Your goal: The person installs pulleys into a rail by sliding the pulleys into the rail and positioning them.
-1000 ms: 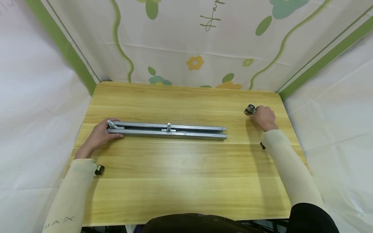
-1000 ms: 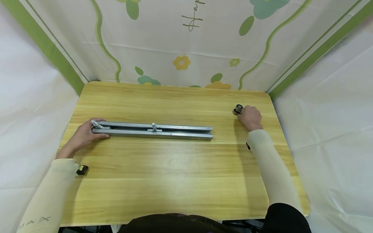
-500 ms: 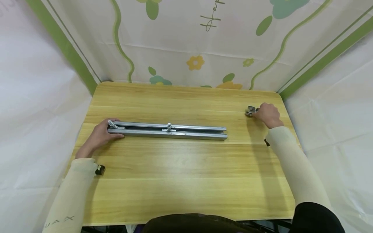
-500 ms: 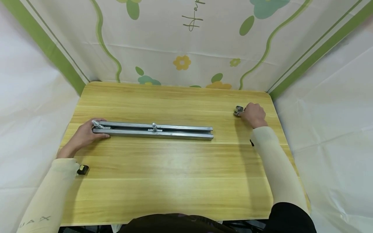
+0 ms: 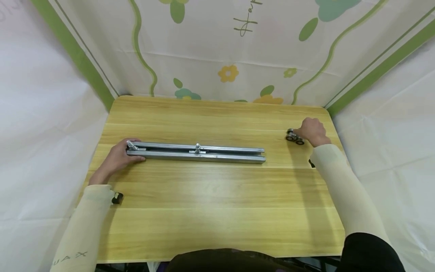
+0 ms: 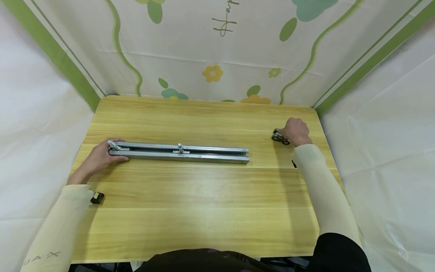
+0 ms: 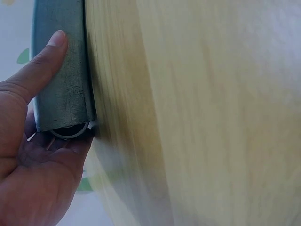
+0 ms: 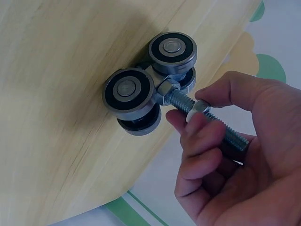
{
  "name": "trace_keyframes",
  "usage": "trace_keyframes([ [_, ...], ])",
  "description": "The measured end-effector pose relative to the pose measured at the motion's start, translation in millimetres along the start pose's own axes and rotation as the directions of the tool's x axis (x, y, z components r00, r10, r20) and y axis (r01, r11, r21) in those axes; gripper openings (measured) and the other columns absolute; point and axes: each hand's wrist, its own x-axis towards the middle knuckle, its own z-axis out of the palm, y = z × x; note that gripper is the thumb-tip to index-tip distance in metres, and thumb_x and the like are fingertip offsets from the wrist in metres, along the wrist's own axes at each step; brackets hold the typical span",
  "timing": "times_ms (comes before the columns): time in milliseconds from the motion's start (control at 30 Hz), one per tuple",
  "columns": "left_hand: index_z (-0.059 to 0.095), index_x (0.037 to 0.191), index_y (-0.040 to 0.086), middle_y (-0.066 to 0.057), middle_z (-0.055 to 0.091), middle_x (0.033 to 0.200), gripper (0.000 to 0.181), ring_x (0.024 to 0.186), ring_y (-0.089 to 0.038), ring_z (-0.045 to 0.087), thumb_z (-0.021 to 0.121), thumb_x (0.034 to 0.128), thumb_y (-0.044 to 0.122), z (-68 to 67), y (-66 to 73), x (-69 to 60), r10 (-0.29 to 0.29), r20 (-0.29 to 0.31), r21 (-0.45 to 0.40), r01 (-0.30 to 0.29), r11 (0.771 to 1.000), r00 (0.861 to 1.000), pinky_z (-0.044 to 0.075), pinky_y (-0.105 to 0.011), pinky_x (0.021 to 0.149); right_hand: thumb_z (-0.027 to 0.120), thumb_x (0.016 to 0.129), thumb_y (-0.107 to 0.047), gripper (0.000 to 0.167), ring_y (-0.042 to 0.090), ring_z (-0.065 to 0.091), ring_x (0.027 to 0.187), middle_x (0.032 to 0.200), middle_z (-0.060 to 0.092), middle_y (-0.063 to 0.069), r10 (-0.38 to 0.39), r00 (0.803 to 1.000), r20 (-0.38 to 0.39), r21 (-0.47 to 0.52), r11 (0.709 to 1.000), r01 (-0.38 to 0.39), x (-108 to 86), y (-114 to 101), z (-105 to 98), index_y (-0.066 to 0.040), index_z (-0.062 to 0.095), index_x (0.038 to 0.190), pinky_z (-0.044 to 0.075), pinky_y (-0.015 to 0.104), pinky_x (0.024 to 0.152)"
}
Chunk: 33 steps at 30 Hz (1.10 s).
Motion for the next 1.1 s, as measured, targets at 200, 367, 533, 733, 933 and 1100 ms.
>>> trace_keyframes([
  [200,0.054,0.144,-0.002,-0.034,0.054,0.141,0.067,0.126,-0.051,0.052,0.088,0.0888,0.015,0.3,-0.2,1.1,-0.013,0.014,0.004,0.013,1.000,1.000,0.038,-0.068,0.108,0.064,0.105,-0.038,0.056,0.011,0.031,0.048,0.052,0.032,-0.004,-0.041,0.999,0.018,-0.009,0.999,0.041,-1.0,1.6,-0.2,-0.015,0.041,0.059,0.032,0.028,0.045],
  [367,0.053,0.145,-0.003,-0.035,0.053,0.142,0.069,0.128,-0.052,0.051,0.088,0.0892,0.016,1.0,-2.0,1.4,-0.022,0.020,0.002,0.022,1.000,1.000,0.037,-0.069,0.110,0.063,0.105,-0.027,0.056,0.008,0.019,0.048,0.050,0.026,-0.006,-0.123,0.992,0.002,0.019,0.992,0.123,-2.9,3.0,-0.3,-0.017,0.039,0.055,0.026,0.026,0.046],
  [533,0.053,0.145,-0.003,-0.034,0.053,0.142,0.068,0.128,-0.051,0.051,0.088,0.0891,0.016,0.8,-1.4,1.6,-0.020,0.017,-0.001,0.020,1.000,1.000,0.037,-0.068,0.109,0.064,0.103,-0.020,0.049,0.008,0.025,0.047,0.049,0.034,-0.005,-0.167,0.986,-0.029,0.022,0.986,0.167,-2.5,6.4,1.1,-0.013,0.051,0.056,0.033,0.030,0.051],
  [733,0.054,0.144,-0.002,-0.034,0.053,0.142,0.067,0.127,-0.050,0.052,0.088,0.0892,0.018,0.5,-0.7,1.4,-0.017,0.015,-0.006,0.017,1.000,1.000,0.038,-0.067,0.108,0.061,0.098,-0.010,0.029,0.015,0.042,0.053,0.056,0.052,0.001,-0.201,0.978,-0.045,0.022,0.979,0.203,-2.3,8.5,1.1,-0.004,0.065,0.070,0.042,0.037,0.060],
  [933,0.054,0.144,-0.001,-0.033,0.054,0.142,0.068,0.125,-0.048,0.053,0.088,0.0895,0.019,0.9,-1.2,0.8,-0.022,0.014,-0.016,0.022,1.000,1.000,0.039,-0.065,0.107,0.061,0.097,-0.008,0.021,0.026,0.053,0.066,0.071,0.063,0.010,-0.228,0.972,-0.048,0.021,0.973,0.229,-1.5,10.2,1.0,-0.003,0.067,0.077,0.047,0.046,0.067],
  [1100,0.054,0.144,-0.001,-0.033,0.055,0.140,0.067,0.124,-0.048,0.054,0.088,0.0891,0.018,1.2,-2.3,0.8,-0.012,0.006,-0.011,0.012,1.000,1.000,0.040,-0.065,0.106,0.060,0.096,-0.006,0.017,0.030,0.058,0.072,0.082,0.070,0.016,-0.251,0.967,-0.052,0.011,0.968,0.251,-1.9,10.5,0.7,0.001,0.073,0.087,0.051,0.052,0.071],
])
